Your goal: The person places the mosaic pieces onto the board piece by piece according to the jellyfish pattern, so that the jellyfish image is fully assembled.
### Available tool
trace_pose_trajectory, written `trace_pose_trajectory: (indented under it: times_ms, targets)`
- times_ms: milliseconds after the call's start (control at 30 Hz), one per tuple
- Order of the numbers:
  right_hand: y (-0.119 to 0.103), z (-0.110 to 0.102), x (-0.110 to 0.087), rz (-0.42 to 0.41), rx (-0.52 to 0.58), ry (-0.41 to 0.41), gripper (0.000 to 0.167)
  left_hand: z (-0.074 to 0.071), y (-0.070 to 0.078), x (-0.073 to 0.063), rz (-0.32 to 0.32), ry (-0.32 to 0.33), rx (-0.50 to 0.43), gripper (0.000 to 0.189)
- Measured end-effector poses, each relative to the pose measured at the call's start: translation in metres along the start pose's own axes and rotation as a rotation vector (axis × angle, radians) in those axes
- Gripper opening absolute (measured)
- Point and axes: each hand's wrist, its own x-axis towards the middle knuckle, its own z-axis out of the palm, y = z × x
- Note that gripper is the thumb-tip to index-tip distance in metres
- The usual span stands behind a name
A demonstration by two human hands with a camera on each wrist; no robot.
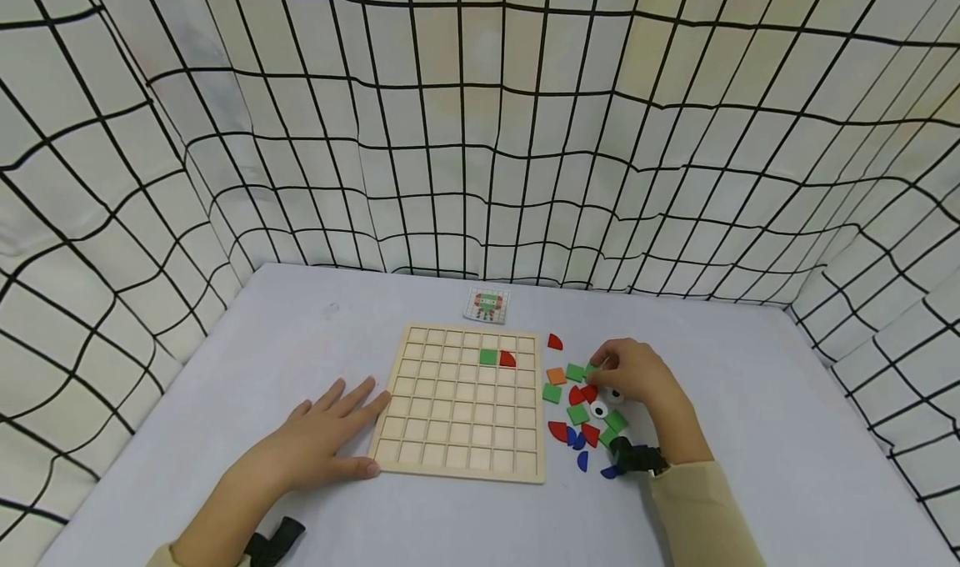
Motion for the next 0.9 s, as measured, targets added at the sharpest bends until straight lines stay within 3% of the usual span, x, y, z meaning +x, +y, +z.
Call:
trace_pose_trajectory:
  times_ms: [900]
  targets:
    - [-0.0032, 0.0048, 0.0046, -0.056, 0.164, 0.072, 0.019, -0.0010, 0.0020, -0.0016, 0.000, -0.002, -0.005, 0.091]
